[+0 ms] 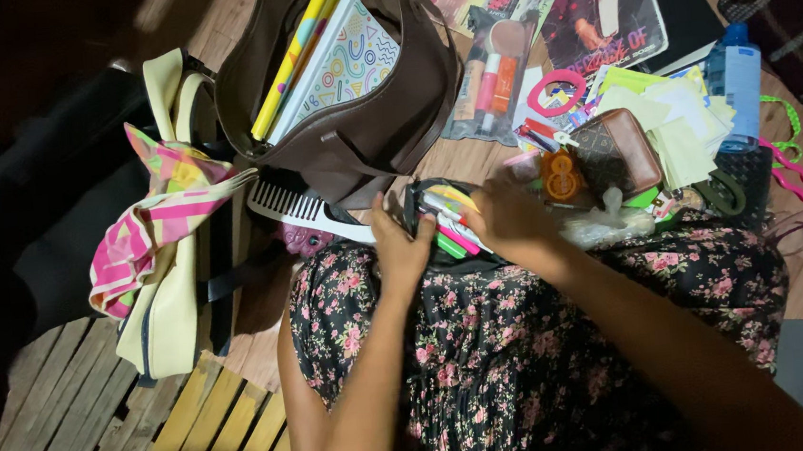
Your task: The person sits on a bench and packs a brown handbag with daily essentials. They place a notebook, a yellow cloth, and a white comb into the bag, then add several small items from a black pouch including highlighters, a small box, and other stationery.
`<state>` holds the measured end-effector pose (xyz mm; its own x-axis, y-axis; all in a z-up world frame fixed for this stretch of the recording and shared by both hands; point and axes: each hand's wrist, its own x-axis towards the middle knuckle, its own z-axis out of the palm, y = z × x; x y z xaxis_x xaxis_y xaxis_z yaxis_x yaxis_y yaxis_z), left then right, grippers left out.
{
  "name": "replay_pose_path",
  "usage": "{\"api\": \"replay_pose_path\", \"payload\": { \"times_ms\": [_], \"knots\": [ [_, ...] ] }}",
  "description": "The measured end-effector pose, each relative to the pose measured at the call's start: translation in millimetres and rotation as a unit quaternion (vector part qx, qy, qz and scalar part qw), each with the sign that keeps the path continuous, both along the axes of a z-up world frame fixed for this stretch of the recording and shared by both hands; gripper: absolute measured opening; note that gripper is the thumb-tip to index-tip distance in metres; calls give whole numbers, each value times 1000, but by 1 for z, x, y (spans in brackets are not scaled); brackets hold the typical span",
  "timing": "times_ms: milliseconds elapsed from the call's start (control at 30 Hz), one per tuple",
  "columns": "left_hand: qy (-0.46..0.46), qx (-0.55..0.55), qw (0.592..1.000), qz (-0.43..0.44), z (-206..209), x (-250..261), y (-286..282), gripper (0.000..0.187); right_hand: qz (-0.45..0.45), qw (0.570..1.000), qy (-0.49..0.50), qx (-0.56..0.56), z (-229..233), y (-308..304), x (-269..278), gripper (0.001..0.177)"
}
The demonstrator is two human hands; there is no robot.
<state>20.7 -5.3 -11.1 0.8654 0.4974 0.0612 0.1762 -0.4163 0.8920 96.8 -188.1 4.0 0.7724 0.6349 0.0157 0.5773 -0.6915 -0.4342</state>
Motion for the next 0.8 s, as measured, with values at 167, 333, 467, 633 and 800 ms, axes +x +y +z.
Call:
{"api": "replay_pose_path", "payload": {
  "times_ms": [167,333,467,633,800],
  "knots": [
    [-89,305,942,-106,19,3,-1,32,-29,999,-28,14,0,0,1,37],
    [-107,350,892,-266,24,19,7,14,-34,988,-71,131,26,-8,-6,26],
    [-42,482,796,-364,4,34,5,12,-63,978,-60,192,44,-17,-15,27],
    [173,445,781,-403,-24,58,-6,20,-122,959,-42,252,61,-30,-17,20],
    [272,471,713,-443,-54,72,-18,24,-132,948,-5,290,64,-33,-16,20]
  ]
}}
